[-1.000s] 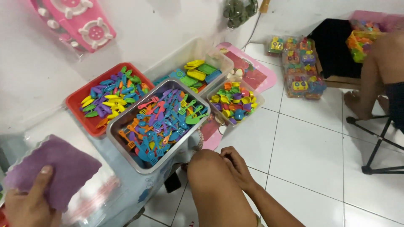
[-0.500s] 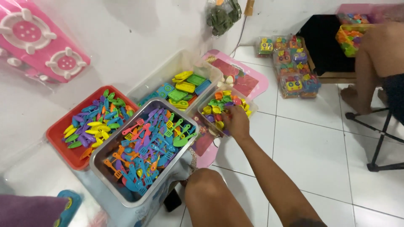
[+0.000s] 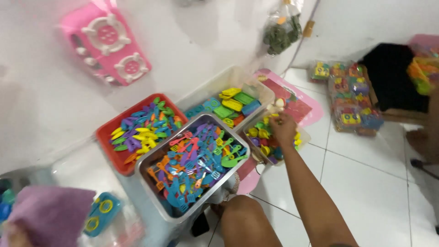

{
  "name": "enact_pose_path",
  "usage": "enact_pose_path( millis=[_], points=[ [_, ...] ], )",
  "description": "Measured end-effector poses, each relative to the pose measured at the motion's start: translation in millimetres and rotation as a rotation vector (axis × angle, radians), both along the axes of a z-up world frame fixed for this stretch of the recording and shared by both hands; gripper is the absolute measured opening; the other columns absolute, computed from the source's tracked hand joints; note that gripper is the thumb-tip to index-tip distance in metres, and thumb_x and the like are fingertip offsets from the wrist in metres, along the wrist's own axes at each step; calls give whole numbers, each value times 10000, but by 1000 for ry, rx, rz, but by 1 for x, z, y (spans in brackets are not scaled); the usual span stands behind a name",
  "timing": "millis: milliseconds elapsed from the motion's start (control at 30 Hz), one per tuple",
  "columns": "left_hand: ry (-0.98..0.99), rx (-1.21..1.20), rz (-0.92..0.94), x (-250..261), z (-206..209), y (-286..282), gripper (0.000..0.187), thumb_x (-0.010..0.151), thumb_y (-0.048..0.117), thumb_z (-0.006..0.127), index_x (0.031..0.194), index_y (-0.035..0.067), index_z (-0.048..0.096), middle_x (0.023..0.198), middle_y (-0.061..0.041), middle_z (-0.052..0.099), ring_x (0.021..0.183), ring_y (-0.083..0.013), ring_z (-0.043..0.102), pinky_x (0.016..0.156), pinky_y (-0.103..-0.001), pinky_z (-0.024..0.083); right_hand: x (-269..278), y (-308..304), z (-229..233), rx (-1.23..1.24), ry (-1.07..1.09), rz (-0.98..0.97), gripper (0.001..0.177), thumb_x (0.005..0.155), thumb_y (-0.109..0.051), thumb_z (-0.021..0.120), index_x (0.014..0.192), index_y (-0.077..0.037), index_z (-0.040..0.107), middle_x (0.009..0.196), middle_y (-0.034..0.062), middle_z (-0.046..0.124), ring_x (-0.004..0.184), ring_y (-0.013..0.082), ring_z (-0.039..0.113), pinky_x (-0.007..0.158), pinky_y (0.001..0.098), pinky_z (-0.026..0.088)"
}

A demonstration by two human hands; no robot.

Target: The person sits on the floor and sorts colorful plastic toys from metal trays into clear plastic bags. They use a purple cloth to wipe the toys before placing them into the bags. The person handles various items including plastic spoons, forks, and toy cameras.

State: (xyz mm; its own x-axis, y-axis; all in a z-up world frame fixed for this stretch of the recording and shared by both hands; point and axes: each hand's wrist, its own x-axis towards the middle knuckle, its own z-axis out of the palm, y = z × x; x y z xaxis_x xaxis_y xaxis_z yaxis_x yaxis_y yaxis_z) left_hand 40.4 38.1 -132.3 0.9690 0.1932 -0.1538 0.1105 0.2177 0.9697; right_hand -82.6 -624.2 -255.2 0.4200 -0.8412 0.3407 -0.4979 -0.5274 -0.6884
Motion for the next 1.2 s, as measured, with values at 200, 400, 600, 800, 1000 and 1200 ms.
enact_pose_path(
  millis=[200,400,600,800,1000,1200],
  points=[
    [22,-118,150,-38,182,-79,575,1103,481,452,1410,-6,460,1254,-167,582,1085,-272,645,963,-515,541,-38,88,114,44,-334,240,148,921,-181,833,1005,-69,786,1054,192,740,1009,365,710,888,403,593],
    [90,-276,-147,-43,164,-51,748,912,510,407,1421,-30,497,1405,-248,585,1264,-344,607,1008,-442,525,1,252,256,120,-600,823,173,847,128,633,998,43,625,1316,148,658,1077,178,624,855,233,510],
    [-68,-75,-146,-44,157,-48,489,951,448,687,820,-22,711,625,-153,639,461,-258,633,326,-322,474,73,405,291,462,-237,1405,125,881,-30,775,988,32,790,728,106,730,701,151,661,631,313,591],
    [-157,-72,-83,-43,158,-27,337,711,260,930,945,53,805,786,-82,763,672,-161,649,599,-322,534,85,479,292,383,-366,1205,556,867,29,709,1405,-7,571,1019,189,663,809,216,697,713,331,634],
    [-55,-32,-122,-48,163,-28,305,661,278,937,800,70,762,628,-68,692,548,-155,636,519,-300,522,83,484,284,-344,-422,1250,435,764,-181,875,1190,-211,791,1044,1,745,829,173,737,727,301,614],
    [-521,-136,-184,-66,161,-40,562,1046,162,388,1581,10,302,1368,-260,598,1263,-269,532,1085,-495,456,82,457,286,28,-460,1267,477,695,-84,934,1151,-77,792,973,99,739,889,213,761,829,351,623]
  ],
)
